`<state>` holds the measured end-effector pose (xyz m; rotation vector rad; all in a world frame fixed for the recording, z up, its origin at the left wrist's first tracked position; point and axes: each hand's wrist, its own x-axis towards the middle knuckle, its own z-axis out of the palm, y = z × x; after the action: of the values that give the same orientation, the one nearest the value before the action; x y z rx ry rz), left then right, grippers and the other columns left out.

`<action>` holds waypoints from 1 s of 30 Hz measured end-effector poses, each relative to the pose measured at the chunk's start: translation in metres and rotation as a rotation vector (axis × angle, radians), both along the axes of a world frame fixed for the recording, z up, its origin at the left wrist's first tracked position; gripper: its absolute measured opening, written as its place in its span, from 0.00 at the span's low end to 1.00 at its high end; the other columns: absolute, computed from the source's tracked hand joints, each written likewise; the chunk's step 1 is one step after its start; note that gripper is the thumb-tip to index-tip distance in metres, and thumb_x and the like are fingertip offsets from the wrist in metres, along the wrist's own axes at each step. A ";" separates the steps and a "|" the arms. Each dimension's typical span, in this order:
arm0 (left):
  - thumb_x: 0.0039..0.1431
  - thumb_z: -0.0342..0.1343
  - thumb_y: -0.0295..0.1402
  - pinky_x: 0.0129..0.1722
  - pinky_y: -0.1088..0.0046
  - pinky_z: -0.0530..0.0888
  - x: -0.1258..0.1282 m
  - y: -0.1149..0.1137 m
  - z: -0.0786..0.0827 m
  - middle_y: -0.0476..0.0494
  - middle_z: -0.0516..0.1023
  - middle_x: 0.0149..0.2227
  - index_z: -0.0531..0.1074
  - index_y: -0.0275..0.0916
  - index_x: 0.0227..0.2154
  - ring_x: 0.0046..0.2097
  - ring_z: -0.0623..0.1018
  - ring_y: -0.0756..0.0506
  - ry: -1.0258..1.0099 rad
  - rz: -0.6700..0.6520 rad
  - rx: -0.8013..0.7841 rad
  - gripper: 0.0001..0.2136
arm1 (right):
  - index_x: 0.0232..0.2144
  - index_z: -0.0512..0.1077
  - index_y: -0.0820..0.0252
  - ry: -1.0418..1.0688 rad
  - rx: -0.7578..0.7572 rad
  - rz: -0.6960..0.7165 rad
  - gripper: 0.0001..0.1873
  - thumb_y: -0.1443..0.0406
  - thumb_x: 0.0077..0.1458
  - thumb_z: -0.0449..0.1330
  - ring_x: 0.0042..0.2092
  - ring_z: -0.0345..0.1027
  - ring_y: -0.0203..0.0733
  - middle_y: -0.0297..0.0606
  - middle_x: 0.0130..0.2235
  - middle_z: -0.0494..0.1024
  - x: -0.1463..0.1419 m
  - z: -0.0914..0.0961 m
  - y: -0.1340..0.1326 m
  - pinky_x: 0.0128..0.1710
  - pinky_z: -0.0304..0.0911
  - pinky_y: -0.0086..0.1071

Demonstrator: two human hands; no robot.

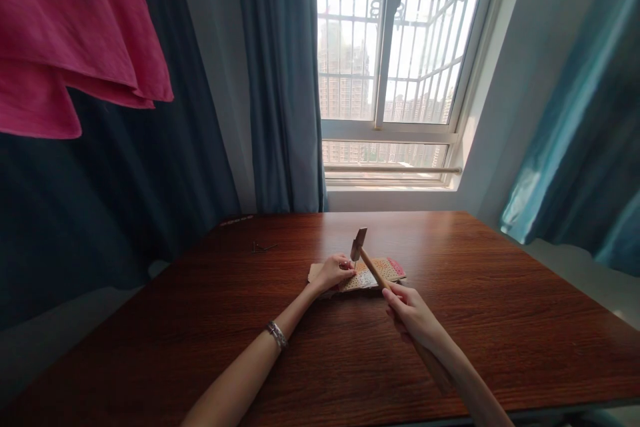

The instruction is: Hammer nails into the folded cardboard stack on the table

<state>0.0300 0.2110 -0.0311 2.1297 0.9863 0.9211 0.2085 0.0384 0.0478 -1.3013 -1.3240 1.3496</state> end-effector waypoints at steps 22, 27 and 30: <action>0.45 0.56 0.36 0.31 0.77 0.65 -0.002 0.005 -0.006 0.47 0.72 0.27 0.73 0.36 0.19 0.31 0.71 0.50 0.011 -0.020 0.053 0.09 | 0.35 0.62 0.60 0.046 0.021 -0.007 0.20 0.50 0.49 0.51 0.12 0.46 0.23 0.25 0.20 0.59 0.004 0.002 -0.005 0.07 0.43 0.19; 0.46 0.56 0.37 0.31 0.77 0.65 -0.002 0.004 -0.006 0.46 0.72 0.27 0.74 0.35 0.20 0.31 0.71 0.50 0.014 -0.013 0.018 0.10 | 0.35 0.62 0.60 0.044 0.024 0.009 0.20 0.50 0.50 0.50 0.12 0.46 0.23 0.25 0.20 0.59 0.001 -0.004 -0.003 0.07 0.42 0.18; 0.46 0.56 0.37 0.31 0.77 0.65 -0.002 0.004 -0.005 0.47 0.72 0.26 0.74 0.35 0.21 0.31 0.71 0.50 -0.008 -0.034 0.026 0.10 | 0.35 0.62 0.60 0.039 0.029 0.014 0.20 0.50 0.50 0.50 0.12 0.46 0.23 0.25 0.20 0.59 -0.001 -0.005 -0.002 0.07 0.43 0.18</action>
<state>0.0275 0.2150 -0.0361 2.1561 0.9355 0.9297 0.2076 0.0361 0.0430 -1.2424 -1.3233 1.3543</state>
